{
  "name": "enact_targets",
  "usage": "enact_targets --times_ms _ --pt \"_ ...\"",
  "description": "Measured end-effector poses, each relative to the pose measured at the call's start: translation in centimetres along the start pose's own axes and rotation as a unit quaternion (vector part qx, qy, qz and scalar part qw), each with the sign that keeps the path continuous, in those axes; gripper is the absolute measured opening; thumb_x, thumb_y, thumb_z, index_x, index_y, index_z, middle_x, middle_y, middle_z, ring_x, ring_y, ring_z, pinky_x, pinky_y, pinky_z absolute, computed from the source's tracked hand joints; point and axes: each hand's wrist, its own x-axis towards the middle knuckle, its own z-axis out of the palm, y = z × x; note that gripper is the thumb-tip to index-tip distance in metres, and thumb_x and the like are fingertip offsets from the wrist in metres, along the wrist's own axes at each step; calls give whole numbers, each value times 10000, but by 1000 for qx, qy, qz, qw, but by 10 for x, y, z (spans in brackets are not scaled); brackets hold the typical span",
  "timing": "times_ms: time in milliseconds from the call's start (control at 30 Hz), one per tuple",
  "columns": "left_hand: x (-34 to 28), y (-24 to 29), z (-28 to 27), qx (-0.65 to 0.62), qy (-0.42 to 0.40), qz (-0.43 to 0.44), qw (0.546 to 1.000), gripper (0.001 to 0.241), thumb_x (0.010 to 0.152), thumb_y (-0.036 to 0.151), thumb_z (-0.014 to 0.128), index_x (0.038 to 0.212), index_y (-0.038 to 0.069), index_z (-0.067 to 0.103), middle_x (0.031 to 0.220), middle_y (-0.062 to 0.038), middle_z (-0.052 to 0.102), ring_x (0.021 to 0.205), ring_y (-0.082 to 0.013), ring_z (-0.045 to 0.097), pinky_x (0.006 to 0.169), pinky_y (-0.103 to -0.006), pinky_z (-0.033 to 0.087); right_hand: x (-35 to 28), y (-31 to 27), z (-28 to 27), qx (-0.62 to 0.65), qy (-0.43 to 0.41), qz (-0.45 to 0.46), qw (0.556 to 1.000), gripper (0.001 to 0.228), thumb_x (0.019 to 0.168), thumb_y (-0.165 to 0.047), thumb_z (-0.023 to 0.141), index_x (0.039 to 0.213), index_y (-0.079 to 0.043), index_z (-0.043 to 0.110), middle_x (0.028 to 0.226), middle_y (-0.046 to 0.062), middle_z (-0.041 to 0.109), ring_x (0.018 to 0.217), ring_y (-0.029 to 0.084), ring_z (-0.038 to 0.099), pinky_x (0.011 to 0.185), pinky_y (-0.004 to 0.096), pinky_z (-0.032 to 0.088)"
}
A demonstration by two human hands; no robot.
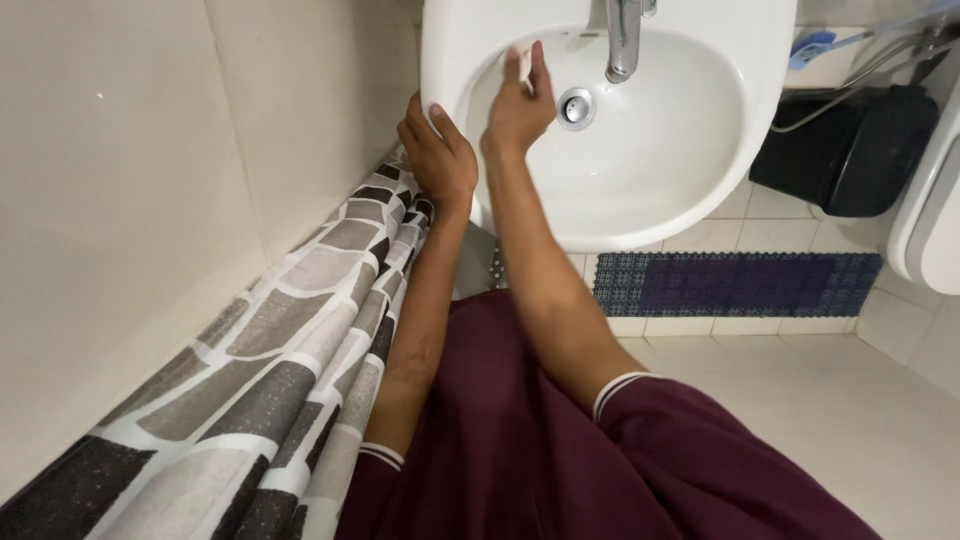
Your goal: Cleaning a bathroom sink using paper towels or tissue.
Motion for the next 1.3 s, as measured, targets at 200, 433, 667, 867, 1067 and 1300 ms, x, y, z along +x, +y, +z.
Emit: enact_targets --times_ms 200,433,667,867,1067,1300 --pt "-1 -1 1 -5 6 19 1000 436 1120 372 388 1408 74 525 1278 -219 572 1112 -413 635 928 -478 541 33 9 -1 81 45 -25 995 416 951 -161 745 1344 -33 694 1356 196 672 1112 180 668 952 311 549" --pt "0 5 -3 -12 8 29 999 449 1127 374 387 1412 56 525 1278 -221 572 1114 -407 630 944 -475 537 72 -18 -31 -22 174 -167 970 299 918 -87 725 1209 -23 738 1170 133 775 954 174 711 832 308 572" --pt "0 3 -2 1 3 26 1000 428 1125 355 392 1403 64 536 1270 -226 581 1093 -408 636 928 -474 540 36 -23 -30 -166 82 -348 919 109 962 -82 713 979 -2 785 1105 157 815 645 168 617 546 315 466" --pt "1 9 -4 -10 -18 11 1000 462 1113 377 366 1411 60 521 1264 -230 561 1067 -394 647 897 -474 549 61 -23 -63 -158 -14 -449 879 198 1036 -106 715 1188 20 718 1138 105 782 985 168 771 861 314 632" --pt "1 4 -1 10 -20 -4 1000 477 1113 395 353 1415 61 512 1259 -216 574 1054 -376 658 894 -469 556 104 -65 -105 -190 35 -378 905 138 990 -82 730 1096 -17 792 948 61 805 637 65 641 497 196 428" --pt "0 5 -4 -7 -17 -5 1000 488 1114 391 353 1414 43 517 1278 -224 570 1086 -384 645 918 -456 552 76 -143 -140 -139 -186 -285 930 205 1004 -53 756 1198 6 784 927 40 760 711 50 599 610 190 423"
